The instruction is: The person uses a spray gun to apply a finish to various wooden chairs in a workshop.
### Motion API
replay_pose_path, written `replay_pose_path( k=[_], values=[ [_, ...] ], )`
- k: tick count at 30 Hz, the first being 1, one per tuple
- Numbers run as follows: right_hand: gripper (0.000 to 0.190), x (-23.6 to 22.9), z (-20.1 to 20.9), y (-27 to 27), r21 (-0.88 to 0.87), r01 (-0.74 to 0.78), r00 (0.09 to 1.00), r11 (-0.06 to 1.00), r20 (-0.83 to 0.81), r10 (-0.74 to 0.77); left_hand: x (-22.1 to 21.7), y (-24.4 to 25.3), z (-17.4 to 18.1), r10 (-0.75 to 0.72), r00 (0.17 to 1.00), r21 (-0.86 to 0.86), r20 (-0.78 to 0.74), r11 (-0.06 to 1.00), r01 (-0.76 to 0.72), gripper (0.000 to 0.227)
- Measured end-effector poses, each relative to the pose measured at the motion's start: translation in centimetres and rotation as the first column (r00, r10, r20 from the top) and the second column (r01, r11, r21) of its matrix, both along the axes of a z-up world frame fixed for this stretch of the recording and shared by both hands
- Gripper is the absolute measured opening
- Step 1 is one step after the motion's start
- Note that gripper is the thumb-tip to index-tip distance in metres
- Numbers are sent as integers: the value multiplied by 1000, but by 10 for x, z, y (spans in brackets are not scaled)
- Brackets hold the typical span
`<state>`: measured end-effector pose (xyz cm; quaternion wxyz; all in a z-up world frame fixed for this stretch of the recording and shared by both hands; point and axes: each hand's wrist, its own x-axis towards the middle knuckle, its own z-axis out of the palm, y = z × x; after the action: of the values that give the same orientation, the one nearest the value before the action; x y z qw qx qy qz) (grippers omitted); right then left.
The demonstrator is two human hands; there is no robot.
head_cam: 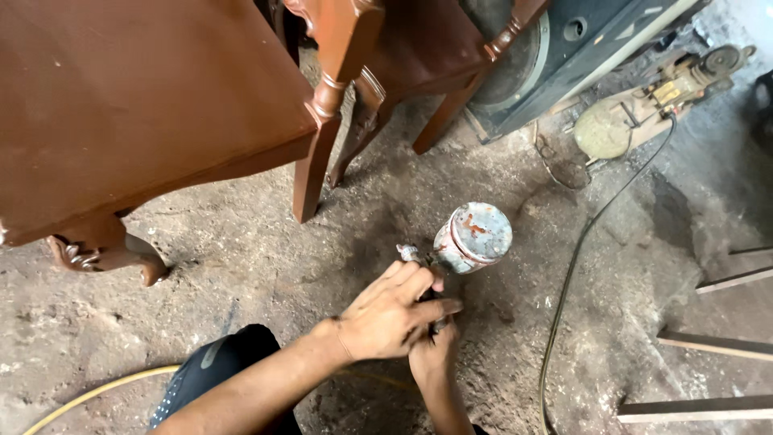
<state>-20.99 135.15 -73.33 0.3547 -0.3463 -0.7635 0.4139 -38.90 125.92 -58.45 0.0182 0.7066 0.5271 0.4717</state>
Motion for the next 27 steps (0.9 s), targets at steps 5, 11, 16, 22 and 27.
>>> replay_pose_path(
  k=[5,11,16,22,27],
  values=[
    [35,-32,-38,16,126,-123,985,984,138,106,12,0,0,222,934,98,281,961,-258,36],
    [35,-80,-12,2,12,-165,985,986,-55,166,4,-10,10,360,859,136,364,892,-431,31],
    [36,-92,-2,-10,-19,-160,982,987,-99,158,-3,-23,15,319,885,235,340,882,-408,33],
    [37,-105,3,-8,-36,-179,975,983,-142,172,-13,-20,10,331,867,197,372,885,-422,31],
    [38,-118,8,-5,-94,-203,962,975,-207,180,-27,-12,3,432,784,99,447,846,-523,29]
  ],
)
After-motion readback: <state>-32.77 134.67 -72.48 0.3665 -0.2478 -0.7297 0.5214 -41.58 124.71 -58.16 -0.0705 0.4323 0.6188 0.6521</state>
